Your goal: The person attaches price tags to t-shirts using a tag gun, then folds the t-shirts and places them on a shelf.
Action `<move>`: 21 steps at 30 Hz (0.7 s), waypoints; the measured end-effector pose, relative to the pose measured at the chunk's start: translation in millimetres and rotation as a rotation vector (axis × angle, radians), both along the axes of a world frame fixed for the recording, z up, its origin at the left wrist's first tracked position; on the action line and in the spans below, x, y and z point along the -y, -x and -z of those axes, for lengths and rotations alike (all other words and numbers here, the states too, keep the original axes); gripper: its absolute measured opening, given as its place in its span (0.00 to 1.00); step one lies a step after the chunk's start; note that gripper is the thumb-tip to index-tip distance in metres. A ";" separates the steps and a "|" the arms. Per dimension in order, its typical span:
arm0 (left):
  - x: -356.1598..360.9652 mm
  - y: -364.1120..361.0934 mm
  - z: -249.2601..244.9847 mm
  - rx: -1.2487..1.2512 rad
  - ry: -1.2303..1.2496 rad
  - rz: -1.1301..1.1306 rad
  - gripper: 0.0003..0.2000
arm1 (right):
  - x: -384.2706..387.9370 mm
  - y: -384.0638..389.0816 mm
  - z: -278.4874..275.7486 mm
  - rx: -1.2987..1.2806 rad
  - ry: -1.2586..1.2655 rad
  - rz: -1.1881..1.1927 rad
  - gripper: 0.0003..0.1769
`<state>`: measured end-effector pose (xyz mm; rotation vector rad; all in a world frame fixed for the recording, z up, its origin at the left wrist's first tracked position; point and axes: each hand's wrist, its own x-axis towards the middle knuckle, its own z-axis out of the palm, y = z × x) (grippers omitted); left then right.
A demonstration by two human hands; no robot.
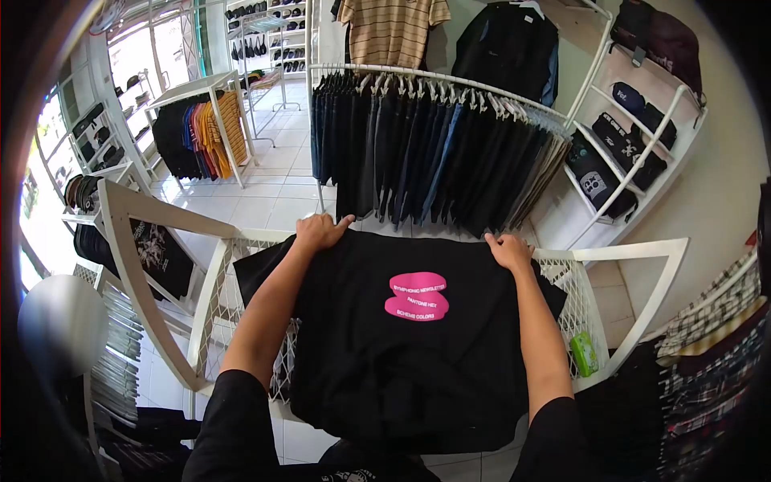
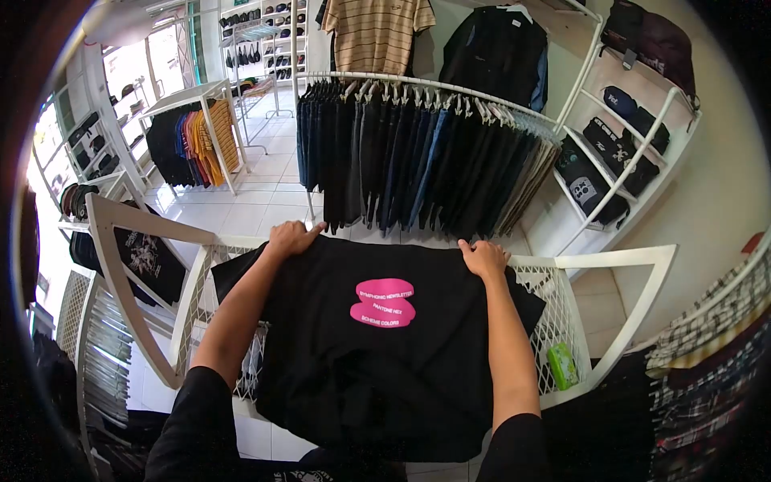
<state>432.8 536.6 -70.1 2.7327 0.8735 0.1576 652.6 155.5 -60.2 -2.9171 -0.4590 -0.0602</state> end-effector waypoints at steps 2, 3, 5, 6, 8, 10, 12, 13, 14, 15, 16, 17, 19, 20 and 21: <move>-3.3 -3.0 3.1 -0.183 0.028 -0.068 0.42 | -3.0 -6.2 -0.5 -0.036 0.031 0.003 0.33; -4.7 -4.2 0.3 -0.194 0.069 -0.054 0.39 | -1.9 -11.4 0.5 -0.088 0.024 -0.045 0.32; -12.8 -4.4 -3.9 -0.094 0.153 0.068 0.36 | -0.8 -19.3 2.6 -0.137 0.014 -0.094 0.31; -17.9 -3.6 -2.5 0.004 0.239 0.191 0.32 | -1.4 -20.2 1.6 -0.117 -0.140 -0.147 0.29; -20.0 -2.9 1.8 0.178 0.302 0.181 0.25 | 1.0 -19.9 -1.4 -0.096 -0.298 -0.202 0.27; -2.7 12.8 -24.4 0.533 0.258 0.157 0.21 | 2.7 -7.9 -18.5 0.005 -0.570 -0.264 0.23; 9.1 28.5 -47.1 0.638 0.196 0.172 0.18 | 10.8 -3.1 -26.1 0.081 -0.702 -0.360 0.24; 18.4 41.3 -66.9 0.653 0.190 0.183 0.19 | 15.8 9.3 -42.0 0.174 -0.694 -0.360 0.24; 26.9 52.5 -82.8 0.667 0.182 0.193 0.20 | 21.7 22.4 -58.5 0.267 -0.686 -0.360 0.25; 26.6 58.5 -83.9 0.735 0.164 0.202 0.18 | 28.4 33.4 -73.0 0.246 -0.742 -0.342 0.25; 33.5 70.3 -95.6 0.768 0.180 0.205 0.17 | 37.5 43.1 -88.9 0.131 -0.784 -0.316 0.22; 43.2 84.7 -104.8 0.811 0.116 0.202 0.17 | 47.8 45.4 -96.0 0.117 -0.795 -0.352 0.21; 71.6 123.2 -132.4 0.898 0.025 0.205 0.16 | 74.3 45.9 -105.3 0.168 -0.791 -0.454 0.20; 83.6 142.3 -142.1 0.942 -0.002 0.209 0.16 | 85.8 47.6 -106.1 0.229 -0.776 -0.519 0.20; 100.6 164.3 -153.7 0.953 0.032 0.166 0.15 | 97.9 61.6 -117.1 0.181 -0.808 -0.548 0.21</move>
